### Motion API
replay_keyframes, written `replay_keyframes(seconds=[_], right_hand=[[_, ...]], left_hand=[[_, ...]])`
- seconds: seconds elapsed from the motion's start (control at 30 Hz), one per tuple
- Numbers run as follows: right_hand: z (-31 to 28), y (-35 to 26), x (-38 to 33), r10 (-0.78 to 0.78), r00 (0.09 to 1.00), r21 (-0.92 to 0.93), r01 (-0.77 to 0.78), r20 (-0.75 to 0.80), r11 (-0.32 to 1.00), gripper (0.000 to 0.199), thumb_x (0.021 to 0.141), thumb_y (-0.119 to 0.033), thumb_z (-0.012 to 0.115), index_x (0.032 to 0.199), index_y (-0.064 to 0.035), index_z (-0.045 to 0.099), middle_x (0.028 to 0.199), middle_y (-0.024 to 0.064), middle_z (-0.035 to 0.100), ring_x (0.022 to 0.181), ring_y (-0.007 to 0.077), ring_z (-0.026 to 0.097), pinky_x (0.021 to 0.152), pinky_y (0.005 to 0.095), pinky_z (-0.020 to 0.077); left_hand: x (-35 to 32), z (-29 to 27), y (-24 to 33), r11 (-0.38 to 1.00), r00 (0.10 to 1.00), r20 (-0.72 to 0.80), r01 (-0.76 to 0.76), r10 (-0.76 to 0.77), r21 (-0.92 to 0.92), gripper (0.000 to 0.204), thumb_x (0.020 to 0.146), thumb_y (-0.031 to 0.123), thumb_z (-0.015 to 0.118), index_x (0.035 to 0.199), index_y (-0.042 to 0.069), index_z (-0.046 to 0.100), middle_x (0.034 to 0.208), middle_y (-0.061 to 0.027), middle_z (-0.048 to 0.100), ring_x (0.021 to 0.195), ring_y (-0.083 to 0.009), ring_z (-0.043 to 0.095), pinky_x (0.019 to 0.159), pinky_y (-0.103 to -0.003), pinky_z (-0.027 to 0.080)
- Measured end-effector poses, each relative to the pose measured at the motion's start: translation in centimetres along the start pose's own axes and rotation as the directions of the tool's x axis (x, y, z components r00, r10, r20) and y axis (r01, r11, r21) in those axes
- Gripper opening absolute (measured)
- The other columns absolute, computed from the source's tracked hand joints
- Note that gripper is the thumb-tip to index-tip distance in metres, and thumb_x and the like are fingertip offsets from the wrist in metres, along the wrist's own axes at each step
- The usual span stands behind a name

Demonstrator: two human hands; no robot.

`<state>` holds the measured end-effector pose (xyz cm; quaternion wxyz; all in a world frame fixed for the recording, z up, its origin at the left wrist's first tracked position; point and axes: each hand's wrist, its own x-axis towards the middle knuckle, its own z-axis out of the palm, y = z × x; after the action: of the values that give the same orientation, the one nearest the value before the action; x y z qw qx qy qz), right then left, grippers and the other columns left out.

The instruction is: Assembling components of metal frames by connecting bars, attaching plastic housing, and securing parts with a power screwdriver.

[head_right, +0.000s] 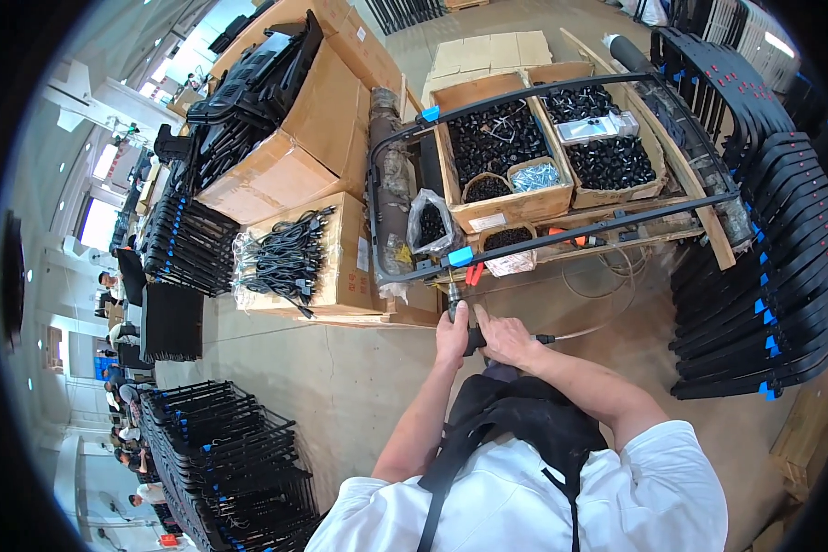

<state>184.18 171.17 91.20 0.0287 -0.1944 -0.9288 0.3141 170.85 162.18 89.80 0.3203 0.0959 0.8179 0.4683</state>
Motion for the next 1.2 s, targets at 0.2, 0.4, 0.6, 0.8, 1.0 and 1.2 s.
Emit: replay_keyframes(seconds=[0.2,0.4,0.6,0.8,1.0,1.2], right_hand=[[0.3,-0.2,0.5,-0.097,0.995,-0.028,0.097,-0.004,0.995,0.065,0.076,-0.024,0.085,0.129,-0.0016,0.054,0.115,0.0166,0.060,0.109,0.0382,0.065,0.086,0.0495,0.0574],[0.1,-0.7,-0.1,-0.038,0.999,0.007,0.038,0.021,0.999,0.057,0.075,-0.022,0.085,0.121,-0.0014,0.058,0.119,0.0160,0.059,0.114,0.0368,0.062,0.090,0.0511,0.0558],[0.6,-0.9,-0.7,-0.056,0.998,-0.049,0.057,0.024,0.997,0.059,0.077,-0.025,0.085,0.125,-0.0024,0.057,0.115,0.0159,0.058,0.111,0.0361,0.065,0.086,0.0491,0.0586],[0.8,-0.7,-1.5,-0.049,0.999,-0.055,0.050,0.022,0.997,0.058,0.077,-0.025,0.084,0.123,-0.0029,0.058,0.115,0.0162,0.058,0.110,0.0358,0.065,0.085,0.0488,0.0588],[1.0,0.3,-4.2,-0.061,0.998,-0.052,0.062,0.013,0.997,0.059,0.077,-0.024,0.084,0.124,-0.0036,0.055,0.112,0.0167,0.060,0.107,0.0360,0.066,0.085,0.0498,0.0580],[-0.8,1.4,-4.2,0.037,0.999,-0.049,-0.036,0.013,0.998,0.072,0.075,-0.025,0.084,0.133,0.0004,0.049,0.113,0.0205,0.064,0.108,0.0391,0.066,0.091,0.0501,0.0561]], left_hand=[[0.8,0.1,-0.6,1.000,0.999,-0.021,-0.029,0.029,0.010,0.056,0.100,0.054,0.065,0.108,-0.001,0.067,0.090,-0.0053,0.064,0.081,-0.0147,0.057,0.074,-0.035,0.050],[0.1,0.1,-1.0,1.000,1.000,0.004,0.009,-0.009,-0.024,0.059,0.100,0.056,0.065,0.110,-0.002,0.067,0.093,-0.0058,0.065,0.084,-0.0150,0.058,0.075,-0.035,0.050],[0.1,0.0,-2.4,0.998,1.000,0.007,0.021,-0.021,-0.060,0.057,0.100,0.055,0.065,0.113,-0.001,0.067,0.092,-0.0036,0.063,0.082,-0.0130,0.055,0.073,-0.034,0.049],[-0.4,0.4,-3.3,0.987,0.999,0.024,0.035,-0.032,-0.156,0.055,0.100,0.054,0.067,0.106,0.000,0.066,0.092,-0.0023,0.063,0.082,-0.0111,0.054,0.072,-0.032,0.048],[-3.4,1.7,-3.6,0.998,0.998,0.010,0.057,-0.057,-0.040,0.058,0.099,0.058,0.065,0.102,-0.001,0.066,0.093,-0.0075,0.066,0.088,-0.0158,0.057,0.082,-0.036,0.049],[-3.2,3.5,-1.3,0.989,0.997,0.056,-0.046,0.054,-0.139,0.054,0.103,0.053,0.063,0.102,-0.001,0.066,0.087,-0.0075,0.066,0.083,-0.0164,0.057,0.078,-0.037,0.049]])
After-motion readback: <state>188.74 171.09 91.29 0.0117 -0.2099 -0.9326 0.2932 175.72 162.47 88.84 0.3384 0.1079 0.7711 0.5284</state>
